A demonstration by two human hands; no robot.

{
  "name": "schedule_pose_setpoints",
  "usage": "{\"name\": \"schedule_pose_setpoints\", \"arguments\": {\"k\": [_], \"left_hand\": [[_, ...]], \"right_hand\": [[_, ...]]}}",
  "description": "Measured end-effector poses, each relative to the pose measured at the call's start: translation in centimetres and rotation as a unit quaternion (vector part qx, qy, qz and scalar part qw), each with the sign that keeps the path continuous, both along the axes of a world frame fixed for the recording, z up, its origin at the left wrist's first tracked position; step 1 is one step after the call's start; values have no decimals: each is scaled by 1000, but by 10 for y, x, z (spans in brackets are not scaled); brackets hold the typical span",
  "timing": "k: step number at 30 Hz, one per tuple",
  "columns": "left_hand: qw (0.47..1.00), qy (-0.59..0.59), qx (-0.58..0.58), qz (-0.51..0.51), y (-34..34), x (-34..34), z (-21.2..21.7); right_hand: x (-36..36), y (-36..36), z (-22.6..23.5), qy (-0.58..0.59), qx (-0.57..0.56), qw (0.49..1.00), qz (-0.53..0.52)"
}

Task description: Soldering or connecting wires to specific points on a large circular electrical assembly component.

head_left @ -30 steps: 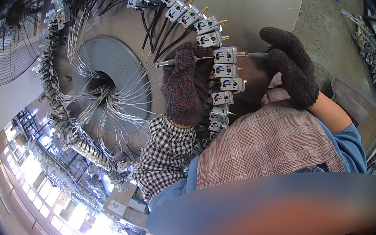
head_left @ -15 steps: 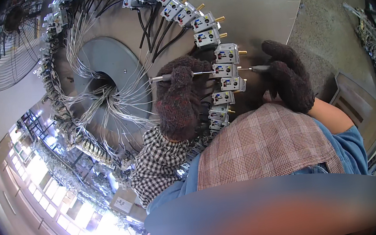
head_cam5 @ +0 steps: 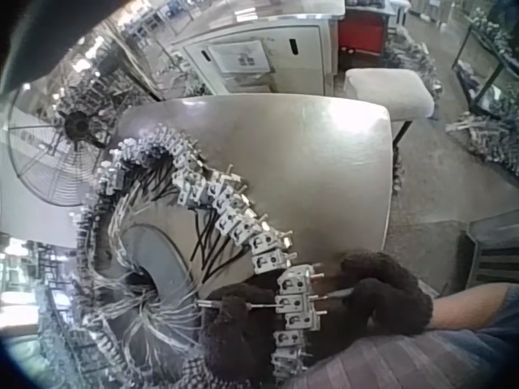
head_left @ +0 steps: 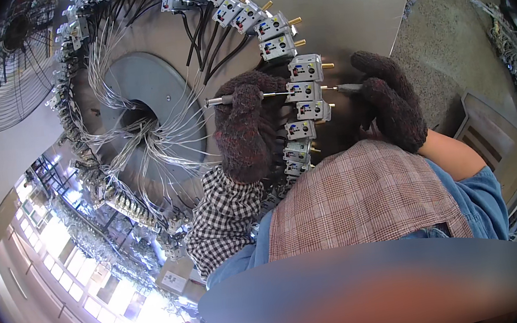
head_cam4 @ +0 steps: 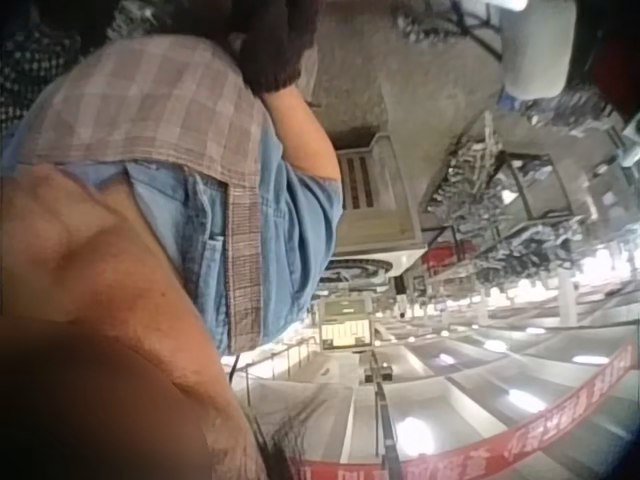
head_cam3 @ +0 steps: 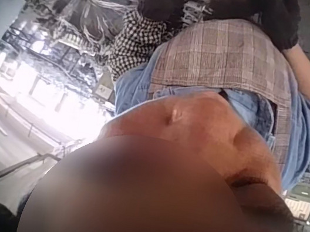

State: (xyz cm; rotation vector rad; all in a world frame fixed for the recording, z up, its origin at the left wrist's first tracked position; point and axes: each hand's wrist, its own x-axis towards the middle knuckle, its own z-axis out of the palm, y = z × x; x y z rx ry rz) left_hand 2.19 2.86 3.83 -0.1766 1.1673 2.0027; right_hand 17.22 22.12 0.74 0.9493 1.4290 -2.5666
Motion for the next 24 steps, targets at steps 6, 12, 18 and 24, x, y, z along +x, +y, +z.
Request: {"name": "schedule_pose_setpoints", "arguments": {"k": [6,12,18,24], "left_hand": [[1000,7,-25,-6,0,-2,-5],[999,-15,-28,-12,3,-1,7],[1000,-24,-6,0,4,-1,-5],[999,-18,28,-8,-1,-3,-13]], "right_hand": [[1,-1,-6,14,53,998,15],[5,0,-20,196,255,944,77],[10,3,-33,262,280,917,110],[3,2,-18,252,323,904,117]]}}
